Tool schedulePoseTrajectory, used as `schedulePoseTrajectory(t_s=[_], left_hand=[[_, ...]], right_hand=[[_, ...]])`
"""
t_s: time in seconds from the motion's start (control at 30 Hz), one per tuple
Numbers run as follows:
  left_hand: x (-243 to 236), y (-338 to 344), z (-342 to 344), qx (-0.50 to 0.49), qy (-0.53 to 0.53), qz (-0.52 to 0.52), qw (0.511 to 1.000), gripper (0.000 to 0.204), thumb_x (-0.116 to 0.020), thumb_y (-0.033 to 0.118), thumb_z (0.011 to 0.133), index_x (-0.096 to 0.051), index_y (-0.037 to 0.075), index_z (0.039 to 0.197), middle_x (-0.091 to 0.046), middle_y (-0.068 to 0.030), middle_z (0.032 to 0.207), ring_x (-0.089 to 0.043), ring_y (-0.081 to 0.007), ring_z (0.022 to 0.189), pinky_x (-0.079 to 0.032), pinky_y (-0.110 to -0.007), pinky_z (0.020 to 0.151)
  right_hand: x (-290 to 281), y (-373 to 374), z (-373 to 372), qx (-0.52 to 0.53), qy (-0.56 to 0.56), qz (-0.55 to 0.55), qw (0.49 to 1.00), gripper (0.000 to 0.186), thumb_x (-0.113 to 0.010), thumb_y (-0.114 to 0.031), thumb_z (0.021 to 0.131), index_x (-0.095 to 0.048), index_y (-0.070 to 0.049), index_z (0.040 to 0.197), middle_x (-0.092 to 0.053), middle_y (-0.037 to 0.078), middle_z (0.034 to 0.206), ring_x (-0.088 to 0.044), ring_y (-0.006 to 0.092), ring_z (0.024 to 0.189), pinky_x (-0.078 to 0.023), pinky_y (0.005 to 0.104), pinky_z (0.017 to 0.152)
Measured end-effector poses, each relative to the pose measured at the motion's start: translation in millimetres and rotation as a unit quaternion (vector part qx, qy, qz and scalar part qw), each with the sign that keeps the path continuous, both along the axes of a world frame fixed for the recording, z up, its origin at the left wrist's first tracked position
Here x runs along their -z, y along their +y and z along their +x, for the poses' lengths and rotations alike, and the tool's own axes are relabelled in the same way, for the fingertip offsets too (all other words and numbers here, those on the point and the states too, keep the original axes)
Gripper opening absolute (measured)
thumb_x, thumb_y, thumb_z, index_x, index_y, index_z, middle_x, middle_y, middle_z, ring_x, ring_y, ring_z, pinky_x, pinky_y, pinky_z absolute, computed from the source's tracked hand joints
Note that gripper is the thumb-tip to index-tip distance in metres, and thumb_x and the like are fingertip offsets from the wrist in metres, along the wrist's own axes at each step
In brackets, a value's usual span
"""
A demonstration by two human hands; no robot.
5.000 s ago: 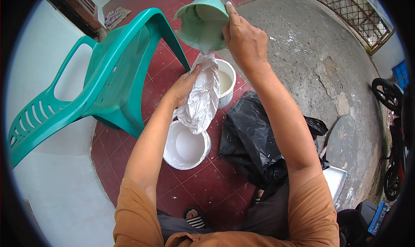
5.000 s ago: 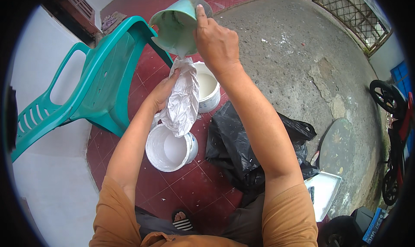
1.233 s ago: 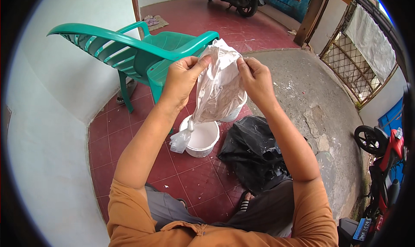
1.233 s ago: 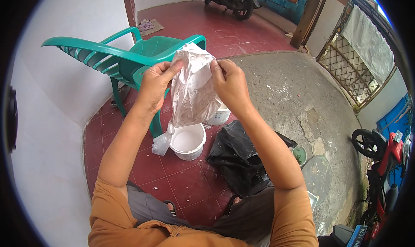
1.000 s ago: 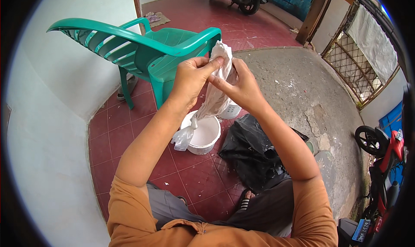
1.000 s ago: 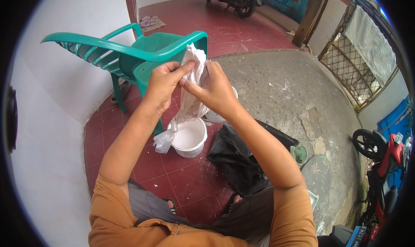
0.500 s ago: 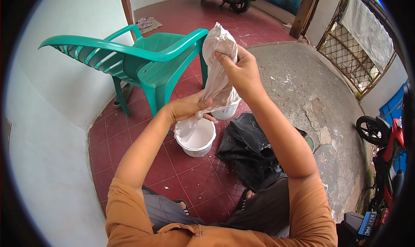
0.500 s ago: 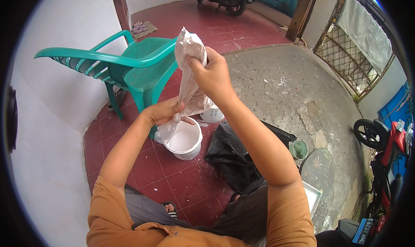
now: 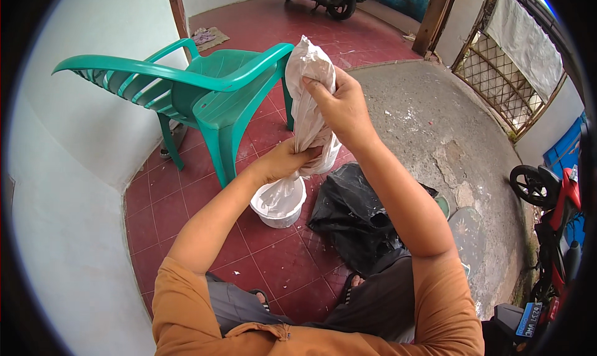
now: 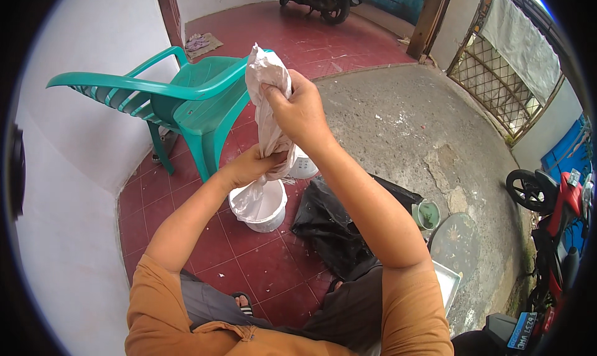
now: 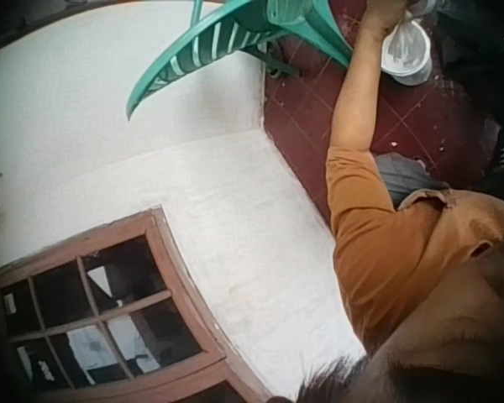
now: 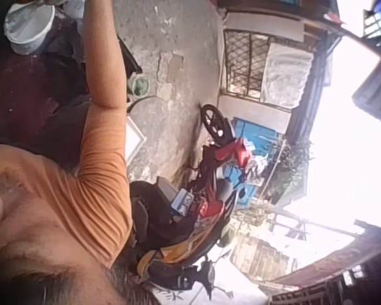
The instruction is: The person stirs a white substance in a bucket with a wooden stick and a brush. They rub a small black object with a plastic bag containing a white material and pour a green liquid from a cup into the bucket.
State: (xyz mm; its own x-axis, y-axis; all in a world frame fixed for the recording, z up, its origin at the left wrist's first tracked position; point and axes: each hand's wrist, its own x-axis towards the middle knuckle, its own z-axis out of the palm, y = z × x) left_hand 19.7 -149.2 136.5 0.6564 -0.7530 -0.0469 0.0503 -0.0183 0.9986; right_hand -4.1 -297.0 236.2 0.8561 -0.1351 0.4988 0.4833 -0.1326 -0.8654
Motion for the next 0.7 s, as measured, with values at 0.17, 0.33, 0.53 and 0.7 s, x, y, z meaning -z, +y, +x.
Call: schedulePoseTrajectory(t_s=[0.17,0.33,0.53,0.7], left_hand=[[-3.1,2.3,0.6,-0.004,-0.020,-0.039,0.999,0.043,-0.070,0.022,0.097,-0.057,0.004,0.133,-0.065,-0.0040,0.120,-0.063,-0.0130,0.106,-0.051,-0.033,0.093],[-34.5,8.6,-11.3,0.111,0.074,-0.138,0.981,0.050,-0.075,0.024,0.093,-0.056,0.003,0.134,-0.066,-0.0058,0.121,-0.064,-0.0152,0.106,-0.052,-0.033,0.094],[-14.7,-0.2,-5.4,0.016,-0.002,-0.059,0.998,0.043,-0.075,0.026,0.093,-0.060,0.003,0.126,-0.065,-0.0029,0.109,-0.063,-0.0120,0.089,-0.051,-0.028,0.079],[-16.0,-3.6,-9.0,-0.051,-0.034,-0.045,0.997,0.044,-0.073,0.038,0.094,-0.062,0.005,0.121,-0.063,-0.0012,0.102,-0.058,-0.0098,0.087,-0.049,-0.029,0.076]], right_hand=[[-3.1,-1.4,-0.6,0.003,-0.022,-0.021,1.000,0.021,-0.065,-0.012,0.093,-0.067,0.003,0.107,-0.070,0.005,0.088,-0.063,0.0116,0.080,-0.052,0.0314,0.071],[-4.8,-4.6,1.3,0.024,0.001,0.009,1.000,0.020,-0.066,-0.011,0.092,-0.067,0.002,0.107,-0.070,0.006,0.088,-0.062,0.0110,0.081,-0.051,0.0304,0.072],[4.8,4.8,6.4,0.042,-0.063,0.005,0.997,0.017,-0.066,-0.009,0.092,-0.066,0.002,0.104,-0.069,0.006,0.089,-0.062,0.0109,0.081,-0.051,0.0302,0.072],[3.8,4.4,3.6,0.035,-0.049,0.018,0.998,0.016,-0.066,-0.009,0.092,-0.066,0.001,0.104,-0.069,0.006,0.089,-0.062,0.0110,0.082,-0.051,0.0301,0.074]])
